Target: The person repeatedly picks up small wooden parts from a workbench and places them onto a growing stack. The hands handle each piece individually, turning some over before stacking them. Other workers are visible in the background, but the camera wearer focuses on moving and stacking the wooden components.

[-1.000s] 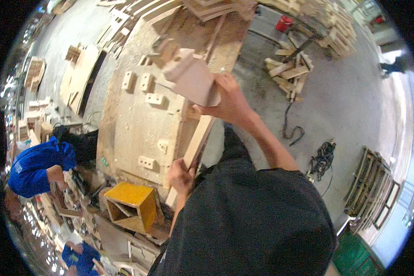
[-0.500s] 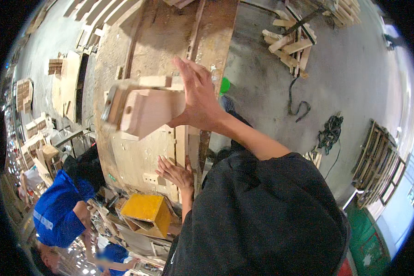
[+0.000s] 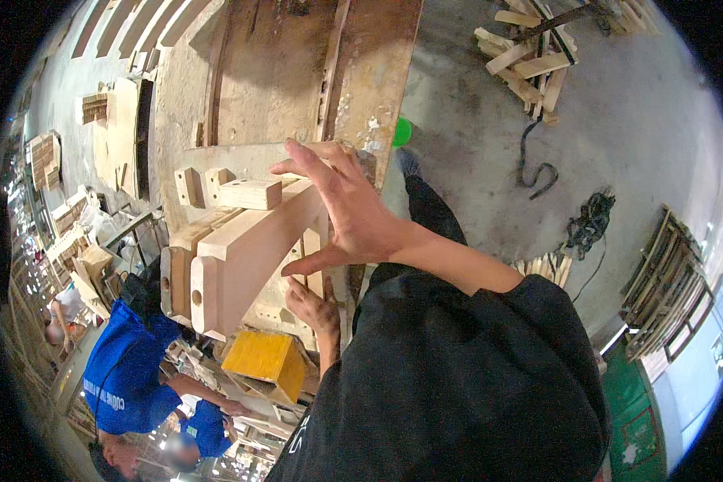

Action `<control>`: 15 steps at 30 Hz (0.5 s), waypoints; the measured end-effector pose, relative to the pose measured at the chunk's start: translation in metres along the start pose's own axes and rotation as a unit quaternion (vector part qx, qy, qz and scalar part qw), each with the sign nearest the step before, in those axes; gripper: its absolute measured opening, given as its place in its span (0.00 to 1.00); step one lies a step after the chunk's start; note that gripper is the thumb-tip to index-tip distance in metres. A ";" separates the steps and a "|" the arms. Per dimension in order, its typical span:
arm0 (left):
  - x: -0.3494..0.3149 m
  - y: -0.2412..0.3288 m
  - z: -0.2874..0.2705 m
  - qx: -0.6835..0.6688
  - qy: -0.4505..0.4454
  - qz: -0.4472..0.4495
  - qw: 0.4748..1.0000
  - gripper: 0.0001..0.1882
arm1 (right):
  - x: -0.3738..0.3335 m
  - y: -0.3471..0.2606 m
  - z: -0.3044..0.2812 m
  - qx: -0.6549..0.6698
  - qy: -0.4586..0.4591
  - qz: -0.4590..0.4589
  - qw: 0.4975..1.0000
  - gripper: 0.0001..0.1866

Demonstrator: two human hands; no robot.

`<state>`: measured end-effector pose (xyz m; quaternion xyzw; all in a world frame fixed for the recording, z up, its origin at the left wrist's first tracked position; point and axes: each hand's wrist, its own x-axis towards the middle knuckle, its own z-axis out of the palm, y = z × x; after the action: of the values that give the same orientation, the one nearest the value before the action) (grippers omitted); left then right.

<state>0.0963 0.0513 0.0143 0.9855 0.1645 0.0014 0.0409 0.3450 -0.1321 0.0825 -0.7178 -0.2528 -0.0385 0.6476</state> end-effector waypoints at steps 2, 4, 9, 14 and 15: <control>-0.001 0.001 0.000 -0.010 0.000 -0.014 1.000 0.42 | 0.004 -0.002 -0.002 -0.004 -0.021 0.001 1.000 0.71; 0.001 0.004 -0.006 -0.026 -0.026 -0.007 0.999 0.40 | 0.010 -0.008 -0.003 -0.016 -0.039 0.004 0.999 0.69; 0.005 0.006 -0.012 -0.065 -0.012 0.025 0.998 0.35 | 0.021 -0.023 0.013 -0.048 -0.032 -0.036 0.998 0.62; 0.006 0.009 -0.017 -0.103 -0.003 -0.010 0.995 0.33 | 0.030 -0.028 0.019 -0.029 -0.057 -0.045 0.997 0.56; 0.003 0.007 -0.017 -0.091 -0.004 0.001 0.996 0.34 | 0.034 -0.034 0.018 -0.015 -0.049 -0.049 0.997 0.54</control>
<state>0.1008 0.0469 0.0316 0.9779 0.1627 0.0122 0.1311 0.3555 -0.1036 0.1232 -0.7154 -0.3185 -0.0395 0.6207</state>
